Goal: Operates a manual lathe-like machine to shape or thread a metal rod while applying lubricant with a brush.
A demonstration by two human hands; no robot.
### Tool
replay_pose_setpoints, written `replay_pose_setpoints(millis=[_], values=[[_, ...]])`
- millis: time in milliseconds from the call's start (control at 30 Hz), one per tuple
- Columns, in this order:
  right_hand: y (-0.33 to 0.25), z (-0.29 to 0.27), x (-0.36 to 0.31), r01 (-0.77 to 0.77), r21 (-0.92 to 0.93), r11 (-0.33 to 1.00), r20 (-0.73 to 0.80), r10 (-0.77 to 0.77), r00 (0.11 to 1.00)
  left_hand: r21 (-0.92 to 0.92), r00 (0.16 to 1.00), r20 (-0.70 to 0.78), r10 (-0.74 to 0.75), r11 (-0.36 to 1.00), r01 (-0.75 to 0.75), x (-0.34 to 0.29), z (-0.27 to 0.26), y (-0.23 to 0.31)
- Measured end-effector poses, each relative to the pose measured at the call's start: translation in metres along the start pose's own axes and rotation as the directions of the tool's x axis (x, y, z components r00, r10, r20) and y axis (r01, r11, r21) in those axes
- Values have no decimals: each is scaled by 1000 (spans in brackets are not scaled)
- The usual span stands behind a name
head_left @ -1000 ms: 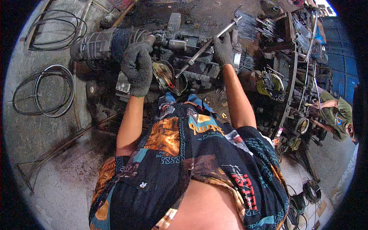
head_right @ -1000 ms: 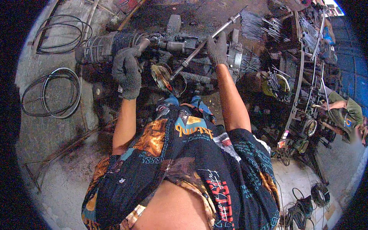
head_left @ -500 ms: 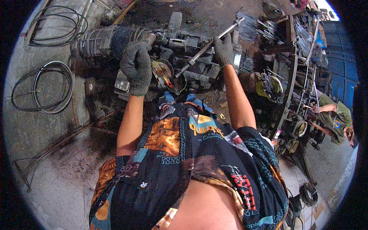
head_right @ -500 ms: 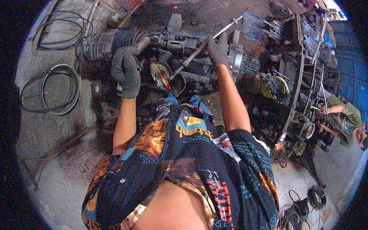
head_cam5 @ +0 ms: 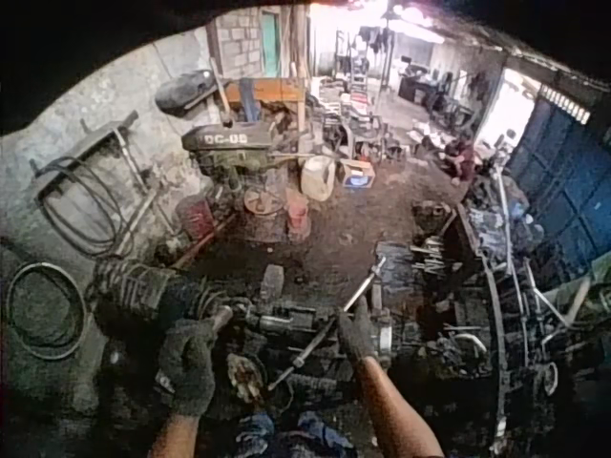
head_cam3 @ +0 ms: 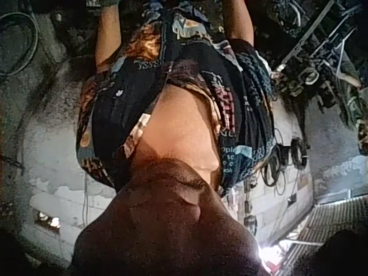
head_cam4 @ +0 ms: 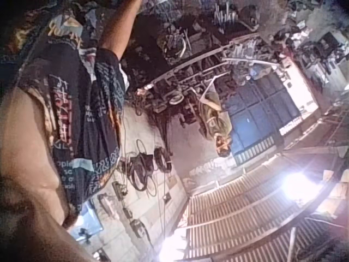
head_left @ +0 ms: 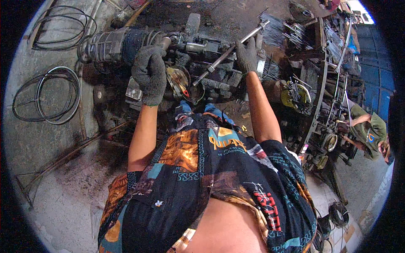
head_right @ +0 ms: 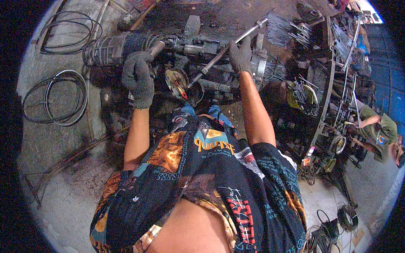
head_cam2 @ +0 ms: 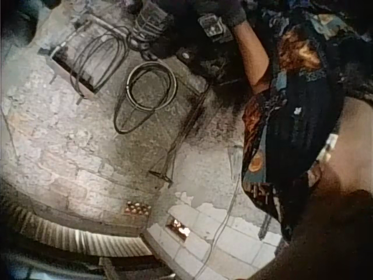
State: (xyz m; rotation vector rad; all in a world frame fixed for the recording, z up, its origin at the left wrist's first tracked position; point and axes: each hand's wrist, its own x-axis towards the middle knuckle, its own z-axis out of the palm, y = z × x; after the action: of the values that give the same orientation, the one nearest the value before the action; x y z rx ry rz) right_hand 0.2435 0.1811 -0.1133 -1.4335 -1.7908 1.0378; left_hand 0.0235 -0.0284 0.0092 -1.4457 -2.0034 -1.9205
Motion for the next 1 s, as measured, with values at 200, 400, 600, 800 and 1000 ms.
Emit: replay_pose_setpoints(millis=[200,400,600,800,1000], values=[[-14,-5,-5,36,-50,998,-7,-36,999,31,1000,-5,-2,1000,3,-2,-2,-3],[20,6,6,20,19,1000,48,-21,999,-51,999,-37,-37,998,35,-4,-2,-9],[1,7,1,-63,34,997,76,60,995,18,998,-64,0,1000,1,-4,-11,-20],[5,4,3,97,-39,995,1,-97,995,-37,996,-39,-75,997,74,-3,-10,-15],[21,10,7,-8,16,1000,19,7,1000,-81,997,-40,-60,995,57,-2,-8,-18]])
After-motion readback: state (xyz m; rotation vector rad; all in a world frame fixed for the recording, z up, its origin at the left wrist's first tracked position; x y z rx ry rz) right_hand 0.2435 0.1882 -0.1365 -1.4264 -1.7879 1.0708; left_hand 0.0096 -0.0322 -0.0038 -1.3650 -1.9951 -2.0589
